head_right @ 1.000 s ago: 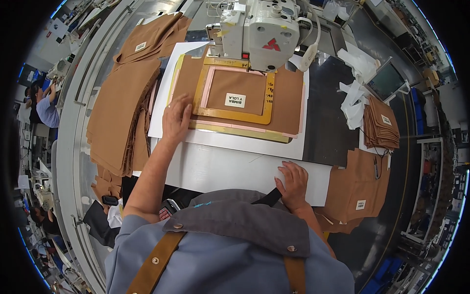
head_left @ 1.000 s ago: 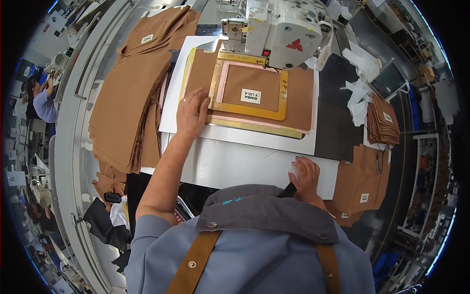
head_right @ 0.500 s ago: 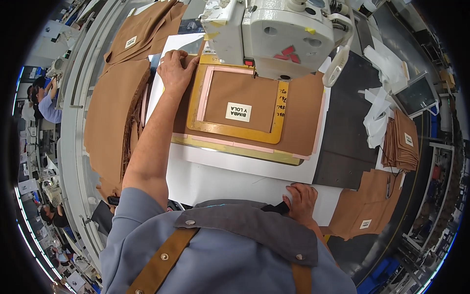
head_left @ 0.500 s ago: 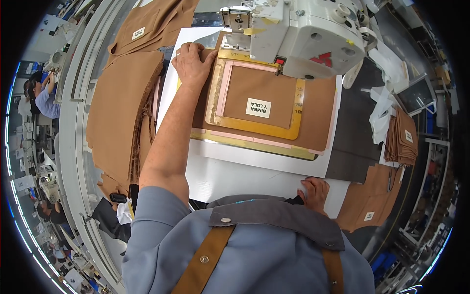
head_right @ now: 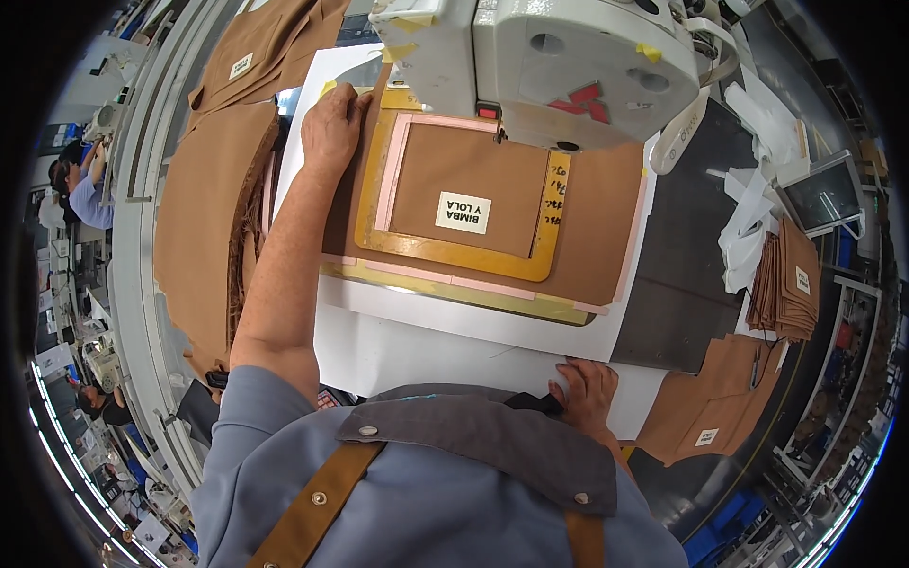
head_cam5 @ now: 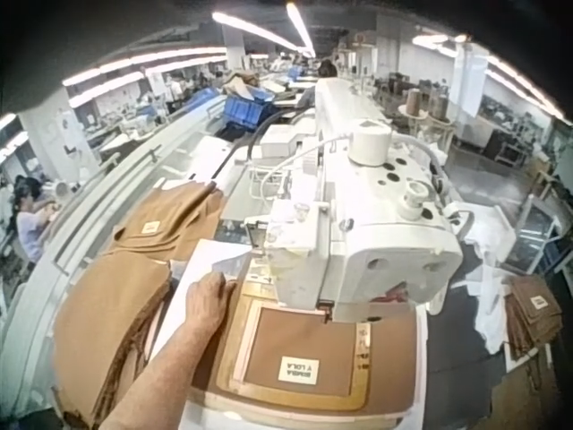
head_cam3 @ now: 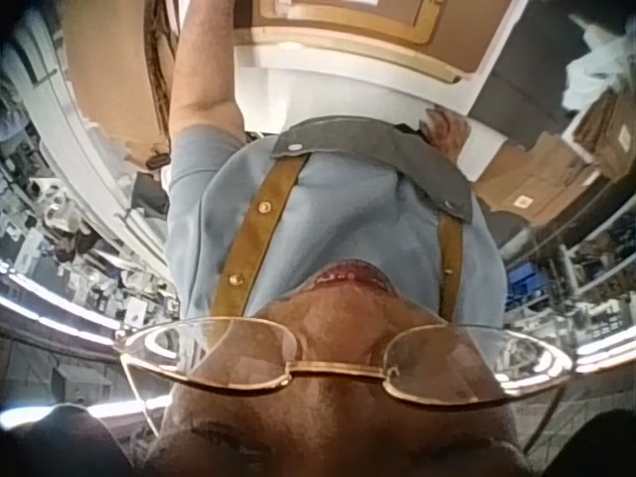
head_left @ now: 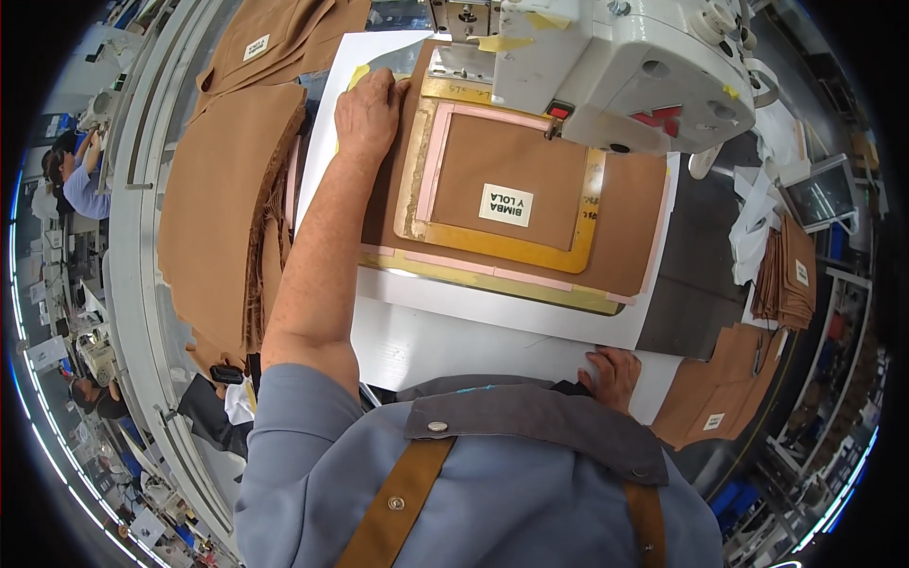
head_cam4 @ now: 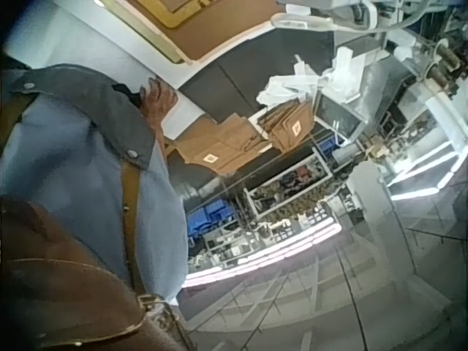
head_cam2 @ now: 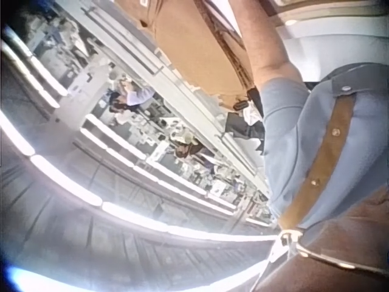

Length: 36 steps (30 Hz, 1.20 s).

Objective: Stitching leather components using an industrial sewing machine.

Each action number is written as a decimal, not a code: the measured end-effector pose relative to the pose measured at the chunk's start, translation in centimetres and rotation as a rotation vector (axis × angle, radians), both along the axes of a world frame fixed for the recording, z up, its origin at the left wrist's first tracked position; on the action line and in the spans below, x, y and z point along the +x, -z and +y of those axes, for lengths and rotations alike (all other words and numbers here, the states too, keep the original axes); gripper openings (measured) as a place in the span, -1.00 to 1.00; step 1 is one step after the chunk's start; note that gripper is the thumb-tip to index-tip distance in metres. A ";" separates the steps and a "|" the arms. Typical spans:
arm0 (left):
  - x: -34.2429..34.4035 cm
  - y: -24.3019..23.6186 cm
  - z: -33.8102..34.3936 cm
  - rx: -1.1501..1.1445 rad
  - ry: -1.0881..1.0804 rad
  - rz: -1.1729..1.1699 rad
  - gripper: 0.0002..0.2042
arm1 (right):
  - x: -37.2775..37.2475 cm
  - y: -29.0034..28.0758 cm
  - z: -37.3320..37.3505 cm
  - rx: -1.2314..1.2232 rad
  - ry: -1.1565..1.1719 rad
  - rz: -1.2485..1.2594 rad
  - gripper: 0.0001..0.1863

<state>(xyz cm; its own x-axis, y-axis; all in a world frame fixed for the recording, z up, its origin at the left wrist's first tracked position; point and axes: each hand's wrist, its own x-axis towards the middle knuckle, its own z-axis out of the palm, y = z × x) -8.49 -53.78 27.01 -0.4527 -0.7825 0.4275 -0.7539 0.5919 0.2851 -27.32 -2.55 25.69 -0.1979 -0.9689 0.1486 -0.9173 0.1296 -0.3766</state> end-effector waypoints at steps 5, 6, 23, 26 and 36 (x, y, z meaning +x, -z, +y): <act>-0.1 0.0 0.0 -0.024 0.031 0.038 -0.72 | 0.0 -0.1 0.0 -0.007 0.008 0.001 -0.59; -0.1 -0.1 0.0 -0.024 0.032 0.038 -0.72 | 0.0 0.0 0.0 -0.006 0.008 0.002 -0.59; 0.2 -0.1 0.0 -0.058 -0.057 -0.140 -0.71 | 0.3 -0.2 -0.1 0.006 0.039 -0.004 -0.58; 0.1 0.1 -0.1 -0.114 -0.037 -0.143 -0.75 | 0.4 -0.4 -0.3 -0.012 0.045 0.000 -0.60; 2.6 -1.6 0.9 -0.183 -0.108 -0.316 -0.77 | 0.5 -1.1 -0.7 -0.045 0.032 -0.029 -0.63</act>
